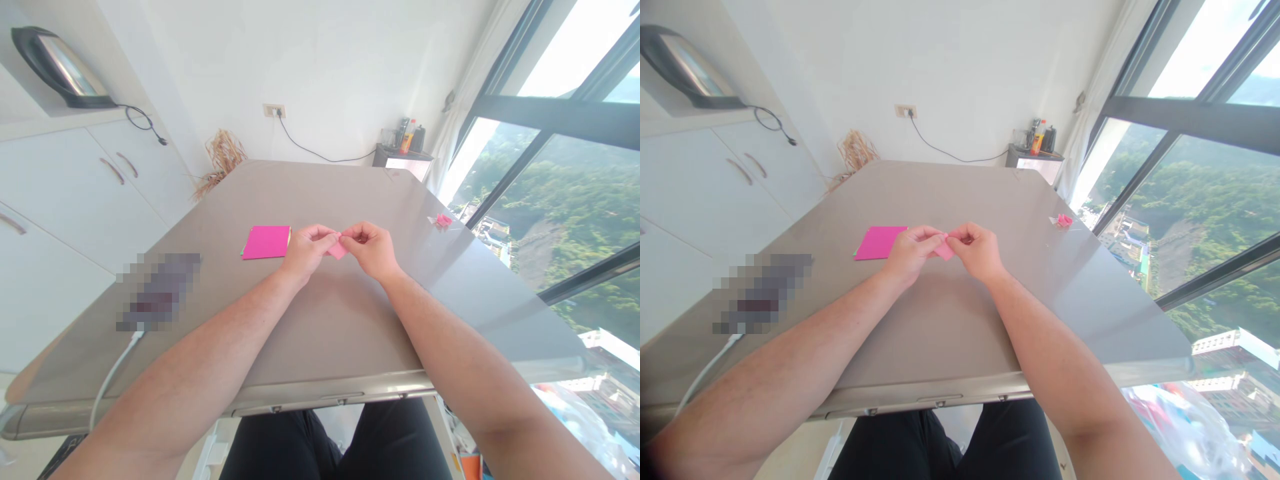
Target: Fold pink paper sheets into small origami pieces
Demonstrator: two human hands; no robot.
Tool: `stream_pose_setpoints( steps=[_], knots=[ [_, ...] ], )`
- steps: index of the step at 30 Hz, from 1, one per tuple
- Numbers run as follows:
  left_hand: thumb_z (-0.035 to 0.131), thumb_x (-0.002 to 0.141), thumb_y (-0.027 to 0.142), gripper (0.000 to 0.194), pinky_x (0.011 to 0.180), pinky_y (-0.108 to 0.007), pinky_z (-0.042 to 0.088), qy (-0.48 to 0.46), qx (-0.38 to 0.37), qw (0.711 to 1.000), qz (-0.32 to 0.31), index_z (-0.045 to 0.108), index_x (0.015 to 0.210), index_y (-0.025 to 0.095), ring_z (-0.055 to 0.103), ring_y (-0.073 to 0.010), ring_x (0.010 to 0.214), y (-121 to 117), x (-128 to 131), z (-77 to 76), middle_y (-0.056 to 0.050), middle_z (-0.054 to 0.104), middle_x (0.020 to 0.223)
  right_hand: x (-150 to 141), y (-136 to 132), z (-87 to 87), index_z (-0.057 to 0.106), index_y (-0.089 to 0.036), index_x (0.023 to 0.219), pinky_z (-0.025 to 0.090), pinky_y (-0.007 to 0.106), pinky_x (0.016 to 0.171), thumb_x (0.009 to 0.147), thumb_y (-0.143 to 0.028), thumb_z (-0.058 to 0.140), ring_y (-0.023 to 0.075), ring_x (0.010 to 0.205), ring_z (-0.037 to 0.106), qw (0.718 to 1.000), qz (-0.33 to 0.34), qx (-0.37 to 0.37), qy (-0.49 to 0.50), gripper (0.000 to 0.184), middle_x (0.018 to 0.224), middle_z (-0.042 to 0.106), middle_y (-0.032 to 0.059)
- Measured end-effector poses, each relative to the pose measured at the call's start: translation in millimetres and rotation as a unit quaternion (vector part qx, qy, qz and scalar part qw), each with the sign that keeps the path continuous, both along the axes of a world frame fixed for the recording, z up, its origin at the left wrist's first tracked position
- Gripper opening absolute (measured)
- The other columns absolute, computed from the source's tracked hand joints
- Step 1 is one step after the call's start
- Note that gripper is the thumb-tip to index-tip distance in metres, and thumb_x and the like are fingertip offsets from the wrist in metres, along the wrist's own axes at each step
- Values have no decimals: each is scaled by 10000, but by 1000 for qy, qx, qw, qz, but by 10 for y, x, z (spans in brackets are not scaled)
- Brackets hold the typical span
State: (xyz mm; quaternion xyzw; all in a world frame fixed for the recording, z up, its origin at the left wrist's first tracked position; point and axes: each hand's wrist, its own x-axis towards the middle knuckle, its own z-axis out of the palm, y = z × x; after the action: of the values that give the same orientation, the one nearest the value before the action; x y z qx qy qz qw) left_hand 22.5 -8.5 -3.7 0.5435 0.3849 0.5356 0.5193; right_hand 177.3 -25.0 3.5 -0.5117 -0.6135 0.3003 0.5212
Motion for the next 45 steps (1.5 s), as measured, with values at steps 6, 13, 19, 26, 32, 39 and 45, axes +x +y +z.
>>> stream_pose_setpoints(
  steps=[6, 13, 19, 26, 32, 39, 45],
  knots=[
    [770, 715, 348, 196, 747, -377, 584, 6, 2, 1000, 4, 707, 774, 173, 686, -194, 735, 8, 3, -10, -38, 715, 739, 3, 5, -5, 689, -212, 747, 502, 295, 645, 730, -329, 706, 148, 671, 630, 1000, 2, 5, 2, 119, 744, 708, 8],
    [734, 753, 353, 179, 732, -327, 543, 51, 43, 997, 36, 697, 759, 179, 680, -181, 710, 18, 9, -36, -35, 720, 707, -8, 7, 4, 678, -210, 749, 492, 296, 625, 721, -354, 710, 148, 652, 614, 1000, 0, -4, 6, 150, 733, 700, 12],
    [685, 771, 317, 126, 742, -305, 509, 94, 63, 992, 54, 701, 758, 193, 676, -178, 744, 0, -3, -20, -26, 732, 736, 11, 14, -2, 665, -208, 709, 449, 276, 578, 742, -376, 688, 135, 624, 575, 1000, 14, -18, -11, 173, 704, 684, 10],
    [689, 746, 308, 105, 736, -308, 483, 199, 111, 973, 32, 711, 711, 211, 639, -175, 745, 14, -102, 49, -28, 731, 774, 71, -4, 43, 671, -199, 683, 374, 257, 513, 732, -370, 669, 111, 553, 476, 996, 39, -42, -65, 177, 628, 621, -8],
    [638, 740, 272, 98, 579, -277, 410, 307, 131, 940, -66, 701, 687, 218, 588, -159, 631, 32, -211, 94, -18, 693, 690, 138, -18, 53, 656, -207, 660, 325, 240, 463, 719, -347, 659, 93, 504, 439, 982, 102, -84, -133, 152, 596, 598, -24],
    [589, 781, 259, 119, 645, -281, 435, 320, 204, 925, 2, 672, 708, 214, 585, -158, 675, 88, -245, 57, -14, 692, 737, 107, 3, 14, 660, -221, 765, 451, 273, 552, 712, -388, 719, 145, 632, 592, 993, 78, -46, -79, 186, 735, 694, 5],
    [564, 827, 251, 125, 750, -296, 465, 290, 237, 923, 89, 653, 748, 210, 630, -176, 795, 111, -265, 73, -24, 700, 805, 88, 9, 1, 636, -236, 819, 535, 326, 681, 706, -334, 744, 186, 777, 686, 998, 55, -4, -14, 185, 880, 728, 19]
  ],
)
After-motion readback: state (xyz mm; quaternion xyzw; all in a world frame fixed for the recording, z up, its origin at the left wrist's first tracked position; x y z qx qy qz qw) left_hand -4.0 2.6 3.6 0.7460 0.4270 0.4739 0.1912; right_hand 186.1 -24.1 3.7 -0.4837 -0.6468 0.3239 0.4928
